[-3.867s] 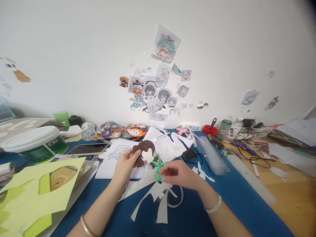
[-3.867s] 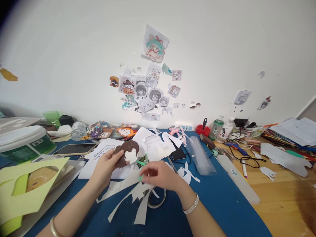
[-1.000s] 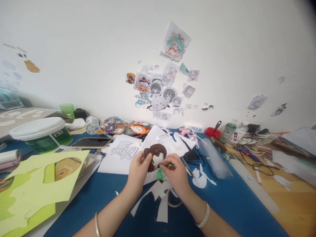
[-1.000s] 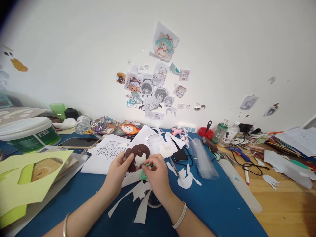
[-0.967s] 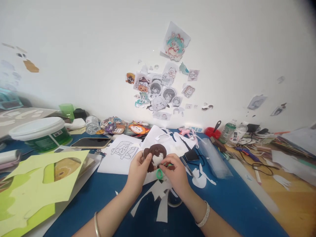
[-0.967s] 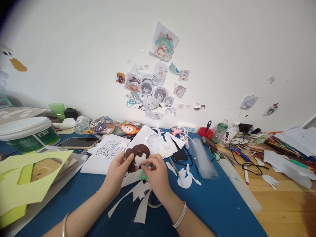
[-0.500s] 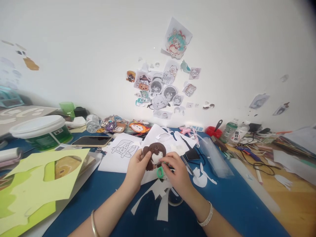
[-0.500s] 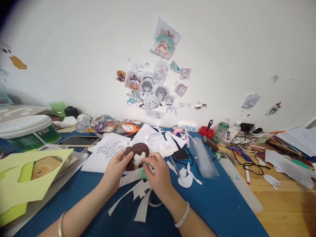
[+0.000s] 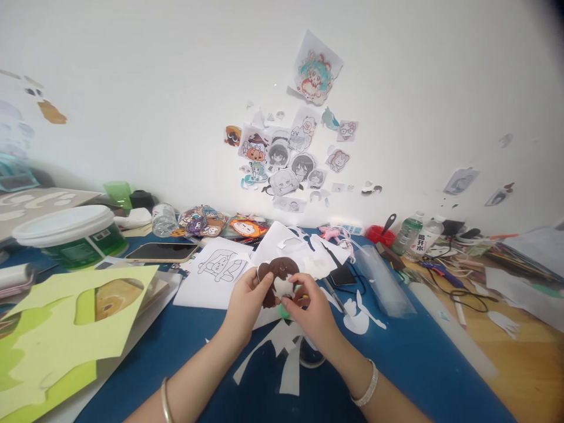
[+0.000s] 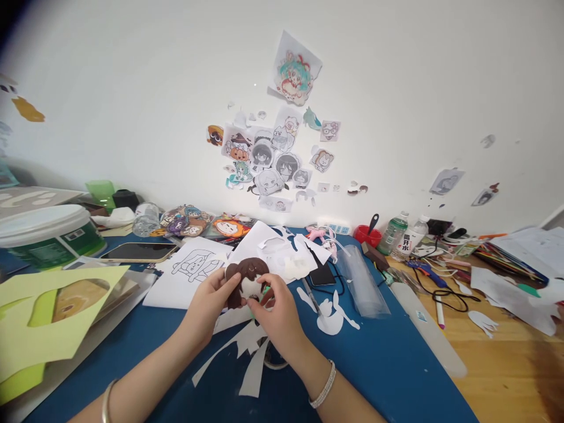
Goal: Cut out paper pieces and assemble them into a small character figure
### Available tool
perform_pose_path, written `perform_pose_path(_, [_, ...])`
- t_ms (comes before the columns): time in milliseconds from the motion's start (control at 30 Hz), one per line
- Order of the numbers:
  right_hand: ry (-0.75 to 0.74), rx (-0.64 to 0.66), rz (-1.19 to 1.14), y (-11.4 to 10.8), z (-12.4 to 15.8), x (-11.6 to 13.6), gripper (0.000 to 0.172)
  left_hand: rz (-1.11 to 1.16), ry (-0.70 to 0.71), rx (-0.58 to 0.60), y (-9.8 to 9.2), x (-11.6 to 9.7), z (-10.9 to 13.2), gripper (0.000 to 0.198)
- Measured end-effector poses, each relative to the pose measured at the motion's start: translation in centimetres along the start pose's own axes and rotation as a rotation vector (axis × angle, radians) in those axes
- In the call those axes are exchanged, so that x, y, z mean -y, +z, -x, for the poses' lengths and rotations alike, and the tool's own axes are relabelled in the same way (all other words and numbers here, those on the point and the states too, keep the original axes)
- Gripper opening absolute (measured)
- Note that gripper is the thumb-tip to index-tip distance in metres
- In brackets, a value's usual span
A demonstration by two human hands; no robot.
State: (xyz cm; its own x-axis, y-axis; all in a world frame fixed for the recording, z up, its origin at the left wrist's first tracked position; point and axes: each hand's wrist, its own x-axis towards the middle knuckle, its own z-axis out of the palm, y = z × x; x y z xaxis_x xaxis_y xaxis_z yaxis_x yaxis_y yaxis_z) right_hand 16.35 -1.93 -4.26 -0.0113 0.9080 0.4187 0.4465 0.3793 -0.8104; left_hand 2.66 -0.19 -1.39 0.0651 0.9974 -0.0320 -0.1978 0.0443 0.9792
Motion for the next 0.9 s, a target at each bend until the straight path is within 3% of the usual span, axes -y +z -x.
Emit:
perform_pose_path(233, [-0.063, 0.011, -0.018, -0.1, -0.2, -0.3, 0.006, -0.006, 0.002, 0.003, 0.0, 0.0, 0.0, 0.027])
perform_pose_path(900, [-0.191, 0.17, 0.191, -1.3, -0.4, 0.3, 0.012, -0.029, -0.005, 0.042, -0.6, 0.4, -0.7, 0.024])
